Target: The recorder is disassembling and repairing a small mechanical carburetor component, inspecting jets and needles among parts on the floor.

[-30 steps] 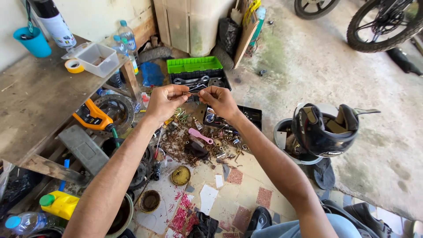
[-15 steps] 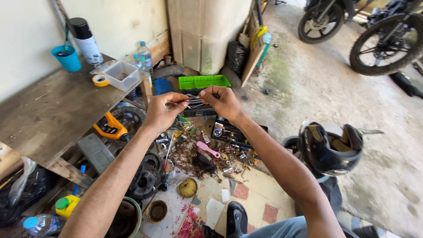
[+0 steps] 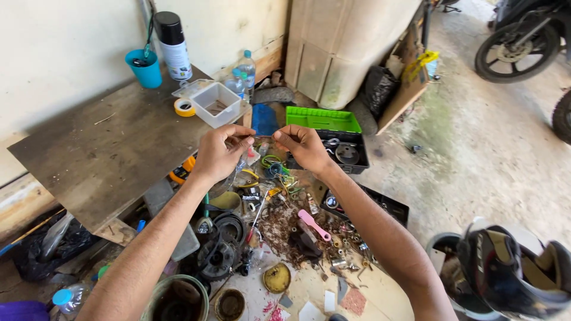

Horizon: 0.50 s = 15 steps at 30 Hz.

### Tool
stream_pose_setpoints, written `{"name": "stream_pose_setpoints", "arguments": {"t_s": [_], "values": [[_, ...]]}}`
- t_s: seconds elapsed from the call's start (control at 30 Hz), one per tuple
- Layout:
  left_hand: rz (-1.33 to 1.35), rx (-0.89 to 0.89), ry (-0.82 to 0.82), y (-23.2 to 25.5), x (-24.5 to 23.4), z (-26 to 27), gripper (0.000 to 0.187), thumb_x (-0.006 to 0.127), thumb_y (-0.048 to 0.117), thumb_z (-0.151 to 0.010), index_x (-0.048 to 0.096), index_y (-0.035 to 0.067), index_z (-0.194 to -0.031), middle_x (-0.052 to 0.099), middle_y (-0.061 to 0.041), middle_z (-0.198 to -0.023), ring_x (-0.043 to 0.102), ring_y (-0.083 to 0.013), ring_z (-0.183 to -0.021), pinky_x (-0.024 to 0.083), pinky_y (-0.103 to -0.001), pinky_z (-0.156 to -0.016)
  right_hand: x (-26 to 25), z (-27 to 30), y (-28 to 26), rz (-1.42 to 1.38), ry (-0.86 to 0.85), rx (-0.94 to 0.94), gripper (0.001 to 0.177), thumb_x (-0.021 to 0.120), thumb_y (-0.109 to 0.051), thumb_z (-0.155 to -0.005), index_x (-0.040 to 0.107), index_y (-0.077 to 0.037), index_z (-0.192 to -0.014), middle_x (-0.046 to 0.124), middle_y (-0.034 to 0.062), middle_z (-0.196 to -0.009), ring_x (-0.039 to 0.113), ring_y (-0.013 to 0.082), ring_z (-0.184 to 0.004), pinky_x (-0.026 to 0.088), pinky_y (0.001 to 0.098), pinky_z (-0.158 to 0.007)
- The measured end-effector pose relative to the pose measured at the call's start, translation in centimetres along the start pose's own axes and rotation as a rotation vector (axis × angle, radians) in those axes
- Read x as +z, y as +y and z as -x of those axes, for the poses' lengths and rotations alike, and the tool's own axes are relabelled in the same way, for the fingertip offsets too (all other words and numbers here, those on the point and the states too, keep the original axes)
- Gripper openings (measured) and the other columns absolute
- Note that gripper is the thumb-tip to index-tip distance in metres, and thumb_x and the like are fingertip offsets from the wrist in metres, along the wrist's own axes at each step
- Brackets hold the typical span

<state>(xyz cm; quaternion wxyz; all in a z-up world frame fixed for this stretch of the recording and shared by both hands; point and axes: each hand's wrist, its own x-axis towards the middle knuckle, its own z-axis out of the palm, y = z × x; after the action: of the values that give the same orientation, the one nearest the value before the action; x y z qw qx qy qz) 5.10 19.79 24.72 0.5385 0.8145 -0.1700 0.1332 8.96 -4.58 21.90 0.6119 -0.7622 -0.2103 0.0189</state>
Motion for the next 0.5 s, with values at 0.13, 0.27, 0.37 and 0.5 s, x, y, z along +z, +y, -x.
{"name": "stream_pose_setpoints", "arguments": {"t_s": [0.13, 0.27, 0.37, 0.5], "values": [[0.062, 0.009, 0.079, -2.6, -1.0, -1.3, 0.018, 0.076, 0.01, -0.093, 0.076, 0.005, -0.11, 0.079, -0.003, -0.09, 0.069, -0.0068, -0.073, 0.053, -0.025, -0.064, 1.9, -3.4, 1.6, -0.037, -0.025, 0.012, 0.027, 0.067, -0.026, -0.104, 0.073, 0.0, -0.101, 0.071, -0.0006, -0.085, 0.059, 0.0052, -0.077, 0.05, 0.0219, -0.072], [0.007, 0.012, 0.135, -3.7, -2.3, -3.0, 0.015, 0.077, 0.01, -0.092, 0.078, 0.008, -0.107, 0.08, -0.003, -0.092, 0.07, -0.0087, -0.073, 0.054, -0.027, -0.065, 3.2, -5.9, 1.6, -0.231, -0.001, 0.121, 0.026, 0.066, -0.027, -0.102, 0.073, -0.001, -0.105, 0.073, -0.0001, -0.089, 0.065, 0.0055, -0.079, 0.055, 0.0217, -0.075], [-0.029, 0.001, 0.159, -4.8, -3.3, -4.2, 0.016, 0.079, 0.01, -0.09, 0.078, 0.009, -0.107, 0.079, -0.004, -0.094, 0.07, -0.0108, -0.072, 0.054, -0.028, -0.063, 4.0, -7.7, 1.9, -0.339, 0.011, 0.191, 0.027, 0.066, -0.027, -0.102, 0.073, -0.002, -0.106, 0.073, 0.0012, -0.089, 0.065, 0.0063, -0.078, 0.054, 0.022, -0.073], [-0.077, 0.031, 0.176, -6.5, -4.5, -6.3, 0.017, 0.08, 0.009, -0.089, 0.078, 0.01, -0.106, 0.076, -0.006, -0.096, 0.069, -0.0144, -0.072, 0.054, -0.03, -0.062, 4.2, -10.6, 2.8, -0.326, -0.017, 0.21, 0.026, 0.067, -0.028, -0.102, 0.074, -0.003, -0.106, 0.073, 0.0007, -0.089, 0.062, 0.0055, -0.075, 0.05, 0.0214, -0.067]]}}
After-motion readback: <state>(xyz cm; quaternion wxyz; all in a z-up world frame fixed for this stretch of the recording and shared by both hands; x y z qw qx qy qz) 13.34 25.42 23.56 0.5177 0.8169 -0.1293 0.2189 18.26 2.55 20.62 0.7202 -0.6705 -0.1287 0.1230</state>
